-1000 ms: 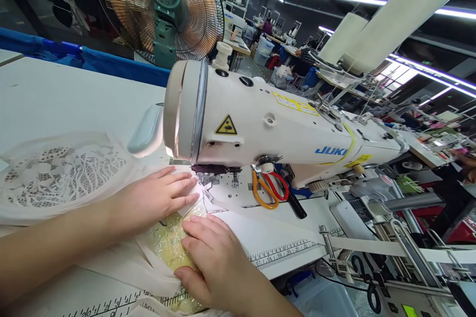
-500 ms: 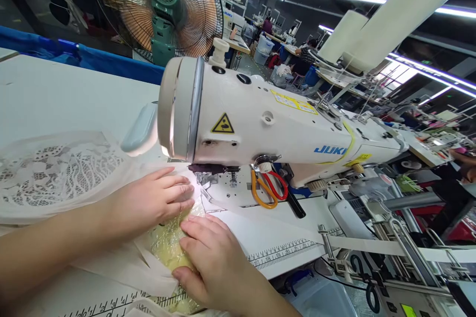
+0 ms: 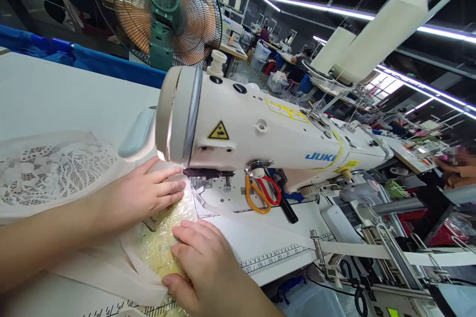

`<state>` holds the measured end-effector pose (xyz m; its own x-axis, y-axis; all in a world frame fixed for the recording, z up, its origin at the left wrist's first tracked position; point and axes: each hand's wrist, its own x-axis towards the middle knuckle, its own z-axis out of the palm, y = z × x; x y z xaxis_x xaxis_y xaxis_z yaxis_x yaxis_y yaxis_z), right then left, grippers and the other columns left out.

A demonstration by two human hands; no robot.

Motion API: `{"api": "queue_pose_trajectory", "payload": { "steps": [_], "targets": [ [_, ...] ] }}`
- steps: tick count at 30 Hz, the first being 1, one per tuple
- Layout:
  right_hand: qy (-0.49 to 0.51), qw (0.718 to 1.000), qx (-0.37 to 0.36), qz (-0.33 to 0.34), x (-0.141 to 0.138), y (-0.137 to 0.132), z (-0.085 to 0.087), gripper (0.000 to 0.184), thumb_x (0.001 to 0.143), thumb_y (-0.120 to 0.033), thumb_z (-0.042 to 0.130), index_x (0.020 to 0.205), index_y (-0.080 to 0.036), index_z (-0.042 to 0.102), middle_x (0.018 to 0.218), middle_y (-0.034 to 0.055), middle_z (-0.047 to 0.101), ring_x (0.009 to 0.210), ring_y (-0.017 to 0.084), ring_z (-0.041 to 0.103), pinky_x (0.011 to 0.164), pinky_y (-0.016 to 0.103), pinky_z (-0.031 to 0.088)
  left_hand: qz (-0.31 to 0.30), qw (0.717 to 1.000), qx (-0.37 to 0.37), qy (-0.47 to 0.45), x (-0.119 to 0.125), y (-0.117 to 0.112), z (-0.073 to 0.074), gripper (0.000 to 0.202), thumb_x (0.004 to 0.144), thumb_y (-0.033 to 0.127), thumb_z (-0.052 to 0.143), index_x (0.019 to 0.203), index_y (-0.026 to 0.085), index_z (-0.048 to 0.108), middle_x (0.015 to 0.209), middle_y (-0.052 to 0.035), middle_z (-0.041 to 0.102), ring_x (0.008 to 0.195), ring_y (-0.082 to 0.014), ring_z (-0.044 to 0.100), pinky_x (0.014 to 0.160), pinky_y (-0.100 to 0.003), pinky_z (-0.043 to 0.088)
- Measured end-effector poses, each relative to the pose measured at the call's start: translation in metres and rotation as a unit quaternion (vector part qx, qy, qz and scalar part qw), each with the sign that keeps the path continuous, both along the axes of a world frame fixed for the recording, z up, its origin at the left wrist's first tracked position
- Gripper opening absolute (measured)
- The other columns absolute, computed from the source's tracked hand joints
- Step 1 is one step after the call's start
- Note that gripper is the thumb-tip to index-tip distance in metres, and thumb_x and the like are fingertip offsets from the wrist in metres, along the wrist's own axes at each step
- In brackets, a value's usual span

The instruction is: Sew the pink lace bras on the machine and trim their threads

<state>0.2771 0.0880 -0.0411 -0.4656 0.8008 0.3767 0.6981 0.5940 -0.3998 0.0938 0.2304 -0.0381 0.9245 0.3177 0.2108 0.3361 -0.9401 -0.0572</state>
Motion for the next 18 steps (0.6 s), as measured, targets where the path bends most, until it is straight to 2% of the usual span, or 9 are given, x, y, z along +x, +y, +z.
{"api": "queue_pose_trajectory", "payload": {
  "steps": [7,13,15,18],
  "targets": [
    [-0.011,1.000,0.003,0.006,-0.002,-0.001,0.003,0.024,0.086,-0.030,0.050,0.103,-0.015,0.057,0.119,0.0130,0.062,0.113,0.022,0.054,0.100,0.037,0.041,0.023,1.000,0.010,-0.016,-0.001,0.001,0.000,0.029,0.082,0.014,0.055,0.107,0.024,0.067,0.116,-0.0052,0.067,0.124,-0.0298,0.045,0.112,-0.057,0.012],
    [0.022,1.000,0.009,-0.003,-0.003,0.001,0.003,0.021,0.087,-0.023,0.043,0.100,-0.016,0.058,0.115,0.0102,0.064,0.110,0.020,0.055,0.098,0.036,0.042,0.050,0.998,0.015,0.021,-0.001,0.002,0.002,0.038,0.080,0.006,0.051,0.113,0.021,0.064,0.126,-0.0077,0.061,0.129,-0.0305,0.040,0.109,-0.060,0.015],
    [0.040,0.999,0.026,-0.008,-0.004,0.001,0.003,0.022,0.088,-0.021,0.041,0.101,-0.016,0.058,0.110,0.0107,0.065,0.105,0.020,0.057,0.094,0.036,0.044,0.055,0.998,0.008,0.026,-0.001,0.002,0.004,0.038,0.080,0.007,0.050,0.113,0.020,0.063,0.124,-0.0080,0.062,0.129,-0.0308,0.039,0.109,-0.061,0.017],
    [0.048,0.997,0.050,-0.018,-0.011,-0.004,0.005,0.020,0.087,-0.023,0.044,0.097,-0.017,0.059,0.093,0.0084,0.066,0.086,0.019,0.059,0.078,0.033,0.049,0.063,0.997,-0.015,0.038,0.000,0.003,0.009,0.037,0.082,0.006,0.048,0.112,0.020,0.064,0.122,-0.0079,0.063,0.130,-0.0300,0.039,0.109,-0.059,0.018]
  ]
}}
